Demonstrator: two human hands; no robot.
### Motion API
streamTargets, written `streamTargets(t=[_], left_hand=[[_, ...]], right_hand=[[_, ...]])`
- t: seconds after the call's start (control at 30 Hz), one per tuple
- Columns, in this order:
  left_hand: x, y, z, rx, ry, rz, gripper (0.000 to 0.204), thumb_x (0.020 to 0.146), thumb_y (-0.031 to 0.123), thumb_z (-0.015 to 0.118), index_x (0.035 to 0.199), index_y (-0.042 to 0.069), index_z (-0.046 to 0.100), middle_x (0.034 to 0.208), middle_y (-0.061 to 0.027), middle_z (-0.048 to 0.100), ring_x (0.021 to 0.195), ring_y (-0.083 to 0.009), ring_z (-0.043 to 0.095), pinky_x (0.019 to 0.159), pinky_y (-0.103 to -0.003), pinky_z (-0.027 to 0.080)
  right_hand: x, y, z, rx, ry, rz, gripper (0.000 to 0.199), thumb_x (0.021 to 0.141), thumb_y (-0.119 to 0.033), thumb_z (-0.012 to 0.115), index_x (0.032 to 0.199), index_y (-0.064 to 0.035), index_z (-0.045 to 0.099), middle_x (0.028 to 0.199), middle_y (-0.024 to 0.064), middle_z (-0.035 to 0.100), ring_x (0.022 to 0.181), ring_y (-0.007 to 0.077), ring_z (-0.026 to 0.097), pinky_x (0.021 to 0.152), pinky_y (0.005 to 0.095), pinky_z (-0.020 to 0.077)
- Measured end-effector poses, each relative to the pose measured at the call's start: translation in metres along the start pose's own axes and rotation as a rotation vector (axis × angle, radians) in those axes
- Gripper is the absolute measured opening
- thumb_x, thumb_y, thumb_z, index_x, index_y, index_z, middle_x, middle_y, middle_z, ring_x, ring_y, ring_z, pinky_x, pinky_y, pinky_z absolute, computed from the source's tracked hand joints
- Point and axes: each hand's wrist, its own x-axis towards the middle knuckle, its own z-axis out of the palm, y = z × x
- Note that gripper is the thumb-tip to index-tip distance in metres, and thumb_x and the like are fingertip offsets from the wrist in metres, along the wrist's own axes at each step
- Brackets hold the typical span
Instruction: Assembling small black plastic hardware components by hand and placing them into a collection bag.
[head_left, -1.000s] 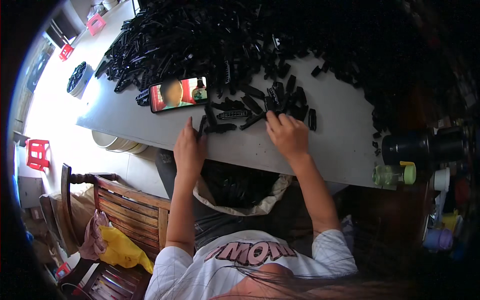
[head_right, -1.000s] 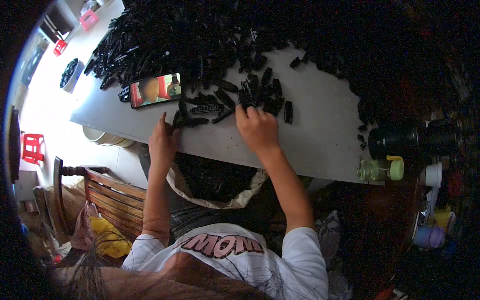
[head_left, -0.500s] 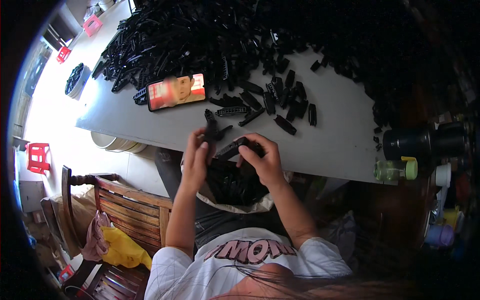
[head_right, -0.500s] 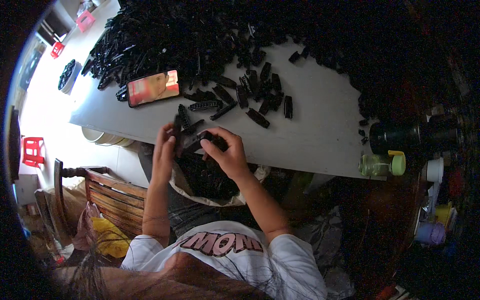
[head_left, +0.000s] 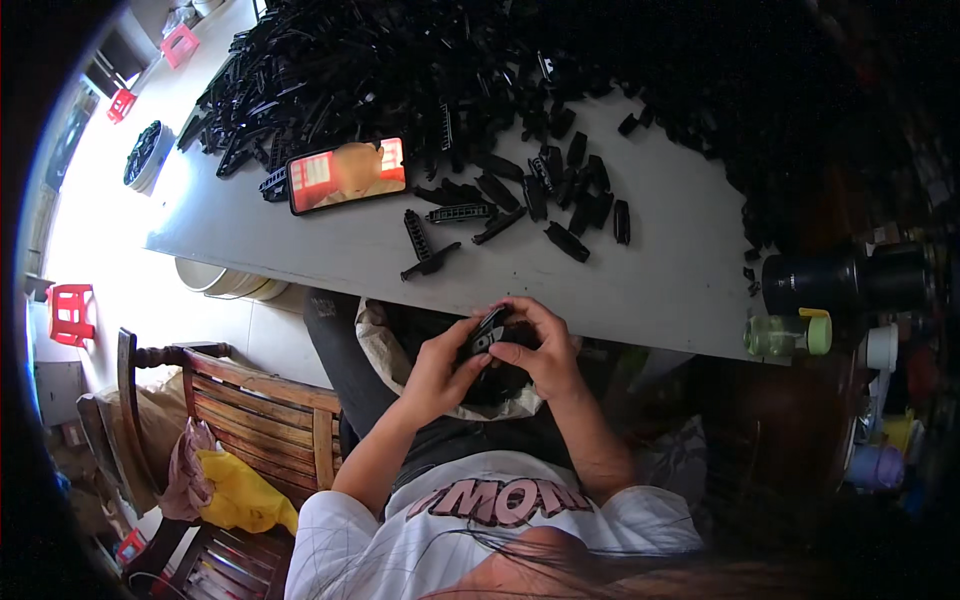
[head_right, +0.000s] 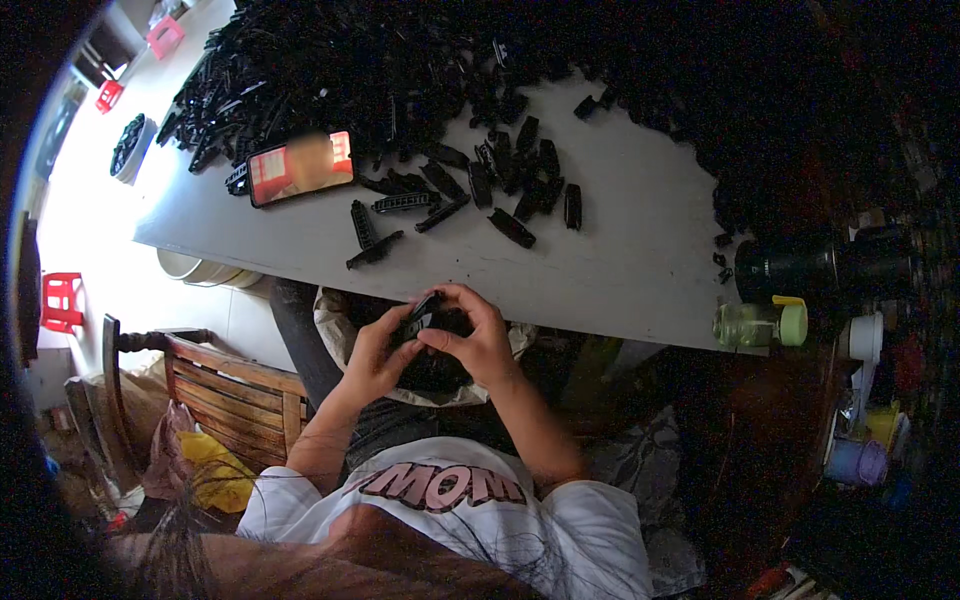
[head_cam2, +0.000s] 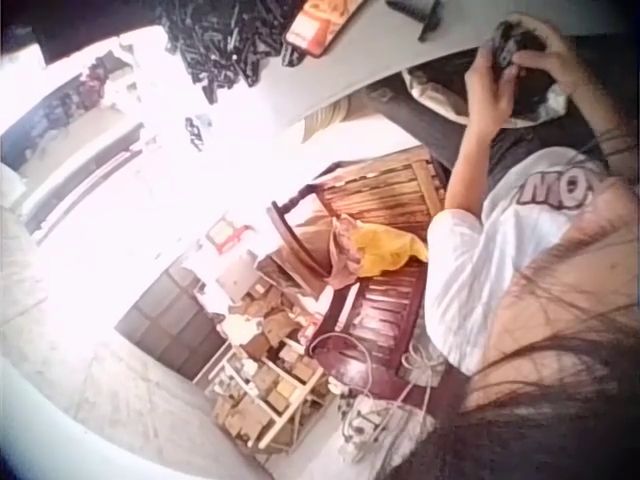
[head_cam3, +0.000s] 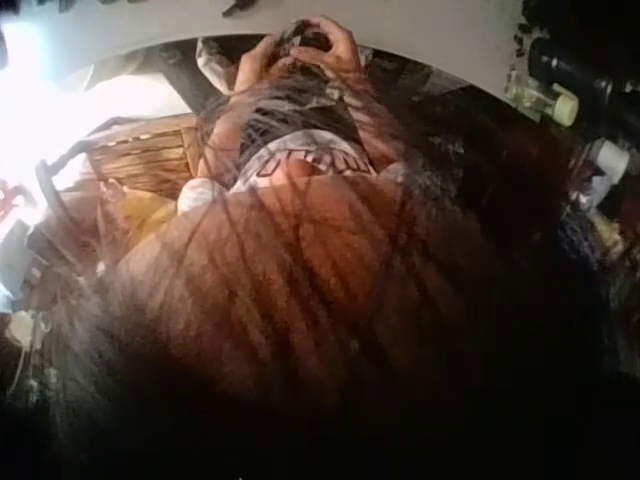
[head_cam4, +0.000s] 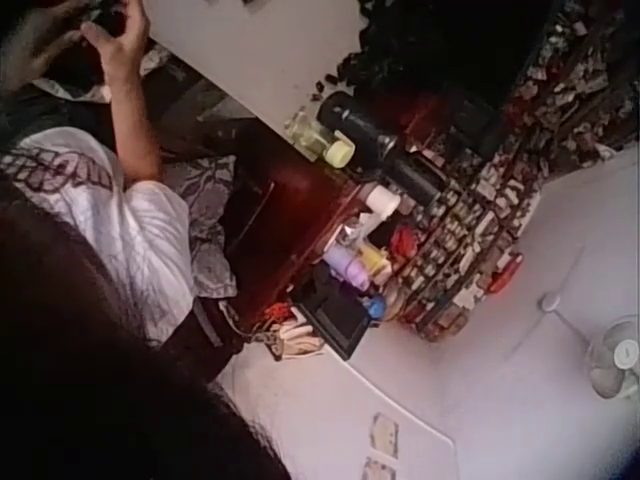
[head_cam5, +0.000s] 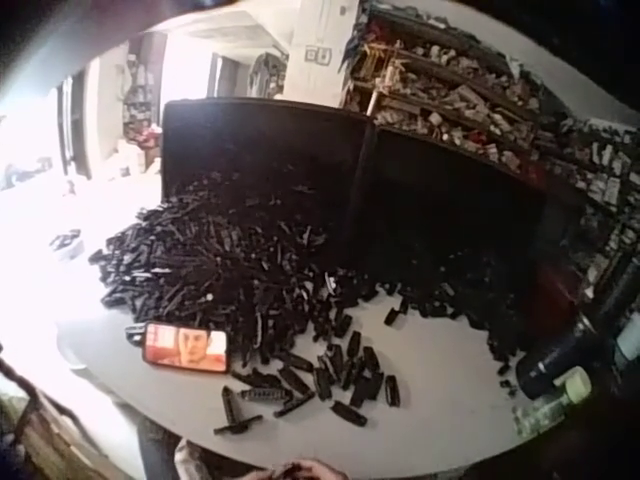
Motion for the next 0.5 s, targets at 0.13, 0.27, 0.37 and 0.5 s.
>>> streamTargets(t=[0.13,0.27,0.37,0.5], left_hand=[[-0.011,0.009,-0.002,-0.061,-0.076,-0.343,0.034,0.083,0.004,0.056,0.116,-0.004,0.05,0.081,-0.0117,0.061,0.078,-0.0105,0.056,0.066,-0.03,0.045],[-0.013,-0.006,-0.026,0.237,-0.103,-0.201,0.028,0.082,0.004,0.055,0.109,-0.001,0.056,0.075,-0.0127,0.061,0.068,-0.0193,0.058,0.064,-0.032,0.046],[0.011,-0.013,-0.06,0.703,0.181,0.096,0.023,0.079,0.002,0.056,0.102,0.002,0.06,0.089,-0.0139,0.062,0.079,-0.0309,0.059,0.07,-0.036,0.046],[0.063,-0.009,-0.082,0.901,0.231,0.205,0.029,0.073,-0.001,0.058,0.1,0.007,0.062,0.106,-0.0144,0.056,0.098,-0.0315,0.053,0.081,-0.037,0.042]], right_hand=[[-0.008,0.019,0.003,0.073,0.035,0.027,0.032,0.076,-0.007,0.067,0.104,0.0005,0.054,0.097,0.0076,0.061,0.087,0.0125,0.057,0.075,0.0244,0.047],[-0.011,0.029,-0.005,-0.218,-0.145,0.051,0.033,0.079,-0.013,0.068,0.106,-0.0005,0.054,0.097,0.0068,0.062,0.088,0.0117,0.057,0.075,0.0247,0.0465],[-0.012,0.008,-0.016,-0.443,-0.027,-0.028,0.029,0.079,-0.006,0.065,0.106,-0.0006,0.057,0.089,0.0042,0.061,0.08,0.0101,0.058,0.072,0.0233,0.0459],[0.024,-0.013,-0.053,-1.105,0.512,-0.418,0.024,0.079,-0.01,0.064,0.101,-0.0044,0.059,0.09,0.0078,0.059,0.082,0.0212,0.058,0.071,0.0323,0.0475]])
